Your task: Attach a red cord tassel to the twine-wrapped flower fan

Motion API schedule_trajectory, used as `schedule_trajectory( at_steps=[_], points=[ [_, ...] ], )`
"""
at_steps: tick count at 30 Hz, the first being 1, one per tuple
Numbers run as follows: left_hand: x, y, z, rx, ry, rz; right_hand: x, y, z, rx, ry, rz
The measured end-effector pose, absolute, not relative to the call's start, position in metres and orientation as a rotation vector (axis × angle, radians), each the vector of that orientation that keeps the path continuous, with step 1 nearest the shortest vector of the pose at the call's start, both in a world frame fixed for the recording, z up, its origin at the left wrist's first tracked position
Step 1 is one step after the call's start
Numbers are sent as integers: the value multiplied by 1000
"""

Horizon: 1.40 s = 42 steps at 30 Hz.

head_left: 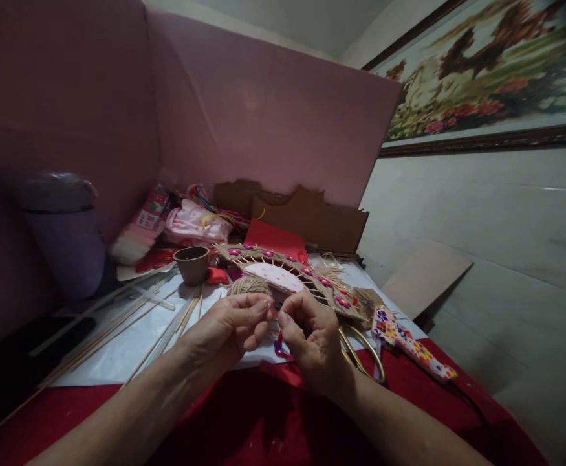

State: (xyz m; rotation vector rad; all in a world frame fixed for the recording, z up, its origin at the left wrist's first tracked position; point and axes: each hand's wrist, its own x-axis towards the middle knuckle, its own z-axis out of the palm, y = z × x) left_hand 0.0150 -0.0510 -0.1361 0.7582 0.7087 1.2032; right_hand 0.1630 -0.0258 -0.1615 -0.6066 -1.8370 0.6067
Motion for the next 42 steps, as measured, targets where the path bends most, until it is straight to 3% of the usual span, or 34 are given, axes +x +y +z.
schedule_trajectory(
  at_steps=[42],
  points=[
    [15, -52, -137, 740, 746, 1210, 164, -24, -164, -619, -1851, 595]
  ],
)
